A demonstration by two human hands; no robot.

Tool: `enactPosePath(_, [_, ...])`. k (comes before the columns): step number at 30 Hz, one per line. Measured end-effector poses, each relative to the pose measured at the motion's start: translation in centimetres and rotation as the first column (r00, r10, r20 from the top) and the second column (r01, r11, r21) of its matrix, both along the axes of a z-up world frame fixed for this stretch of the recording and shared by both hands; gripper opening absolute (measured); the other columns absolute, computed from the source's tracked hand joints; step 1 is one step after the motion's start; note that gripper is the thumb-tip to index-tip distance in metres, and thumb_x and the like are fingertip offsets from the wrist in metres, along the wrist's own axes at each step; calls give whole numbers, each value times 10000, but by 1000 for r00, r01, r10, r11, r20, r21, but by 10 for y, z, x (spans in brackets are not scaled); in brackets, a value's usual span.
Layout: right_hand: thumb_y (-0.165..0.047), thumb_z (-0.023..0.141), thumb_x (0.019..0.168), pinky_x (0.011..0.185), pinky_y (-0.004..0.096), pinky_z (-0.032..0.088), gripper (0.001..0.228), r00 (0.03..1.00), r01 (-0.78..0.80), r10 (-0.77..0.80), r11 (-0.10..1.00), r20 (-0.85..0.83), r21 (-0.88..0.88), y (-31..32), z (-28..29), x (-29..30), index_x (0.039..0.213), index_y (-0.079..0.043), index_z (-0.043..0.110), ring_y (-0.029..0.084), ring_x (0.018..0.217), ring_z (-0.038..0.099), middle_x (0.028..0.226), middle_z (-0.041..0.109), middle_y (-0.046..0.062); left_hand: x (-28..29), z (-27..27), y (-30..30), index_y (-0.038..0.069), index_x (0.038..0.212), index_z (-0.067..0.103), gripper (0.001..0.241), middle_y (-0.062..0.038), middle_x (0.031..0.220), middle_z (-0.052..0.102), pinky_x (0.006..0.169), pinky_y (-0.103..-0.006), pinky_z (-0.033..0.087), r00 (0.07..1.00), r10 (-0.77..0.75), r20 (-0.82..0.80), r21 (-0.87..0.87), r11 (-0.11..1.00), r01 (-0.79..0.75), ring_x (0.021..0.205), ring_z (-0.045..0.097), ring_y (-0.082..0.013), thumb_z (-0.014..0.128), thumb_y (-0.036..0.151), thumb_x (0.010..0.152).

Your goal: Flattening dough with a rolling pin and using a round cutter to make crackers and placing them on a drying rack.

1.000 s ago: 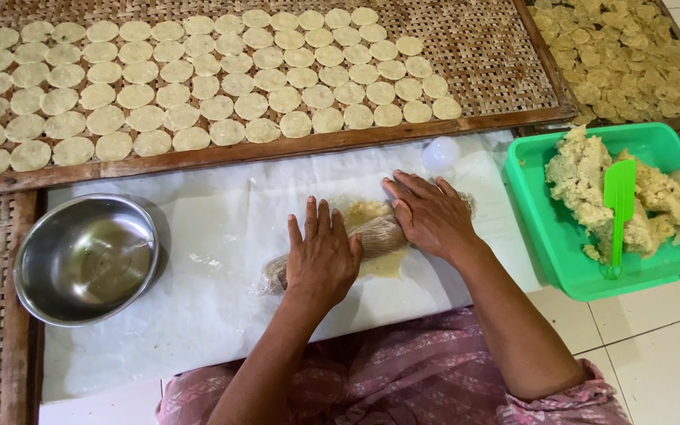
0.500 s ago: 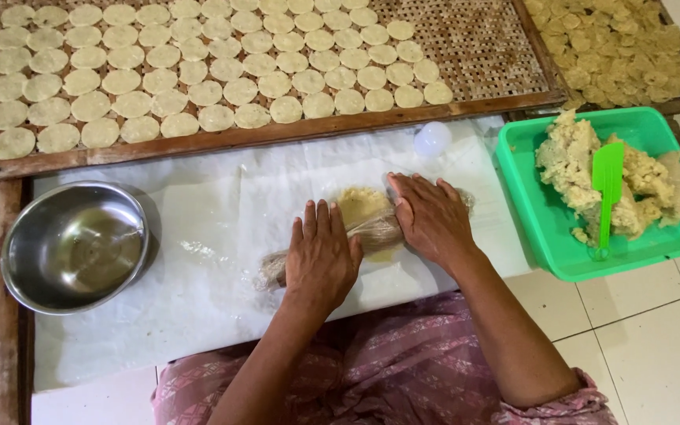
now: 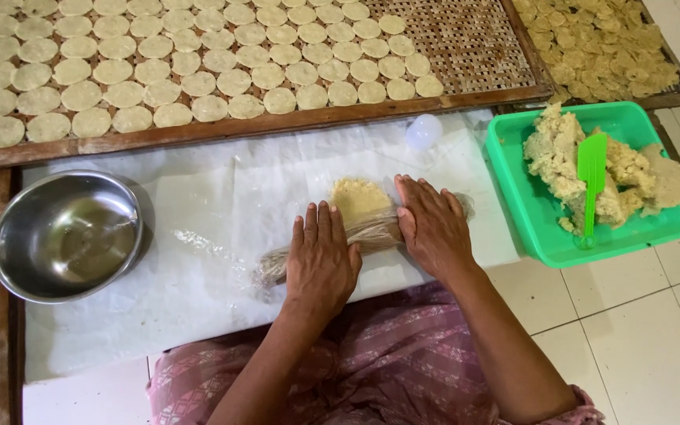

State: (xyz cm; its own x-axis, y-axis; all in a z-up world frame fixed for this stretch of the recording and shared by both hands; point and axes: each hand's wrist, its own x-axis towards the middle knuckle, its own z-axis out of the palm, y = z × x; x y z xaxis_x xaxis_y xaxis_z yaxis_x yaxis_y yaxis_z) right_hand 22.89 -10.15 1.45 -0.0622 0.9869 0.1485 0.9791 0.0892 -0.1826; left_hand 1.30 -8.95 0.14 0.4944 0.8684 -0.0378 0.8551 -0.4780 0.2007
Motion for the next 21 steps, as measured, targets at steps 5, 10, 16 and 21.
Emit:
enactPosePath(5, [-362, 323, 1100, 1201, 522, 250, 533, 1000, 13, -13, 1000, -4, 6, -16, 2, 0, 1586, -150, 373, 295, 1458, 414, 1576, 479, 96, -1, 6, -13, -95, 1529, 259, 714, -286, 1592, 283, 1224, -514, 125, 1000, -13, -6, 13, 1000, 14, 1511, 200, -396, 312, 405, 1021])
enactPosePath(10, [-379, 314, 1103, 1216, 514, 223, 543, 1000, 30, -30, 999, 5, -20, -28, 0, 1, 1599, -161, 345, 297, 1473, 392, 1603, 440, 98, -3, 3, -26, -83, 1512, 271, 702, -272, 1594, 276, 1225, -513, 100, 1000, -23, 22, 55, 998, 22, 1507, 197, -387, 325, 394, 1001])
enactPosePath(16, [-397, 302, 1100, 1240, 506, 182, 584, 999, 36, -36, 999, 4, -2, -52, -5, 0, 1632, -156, 284, 298, 1506, 339, 1650, 364, 103, -7, -2, -47, -87, 1540, 269, 703, -269, 1621, 258, 1252, -497, 103, 996, -44, 71, 93, 995, 37, 1533, 191, -373, 327, 382, 1019])
enactPosePath(21, [-457, 344, 1076, 1235, 530, 154, 652, 997, 19, -19, 1000, 70, 7, -68, -6, 0, 1637, -143, 238, 320, 1518, 293, 1673, 298, 138, -6, -18, -62, -66, 1551, 213, 764, -289, 1630, 254, 1187, -501, 127, 977, -78, 200, 171, 984, 43, 1515, 204, -421, 384, 376, 952])
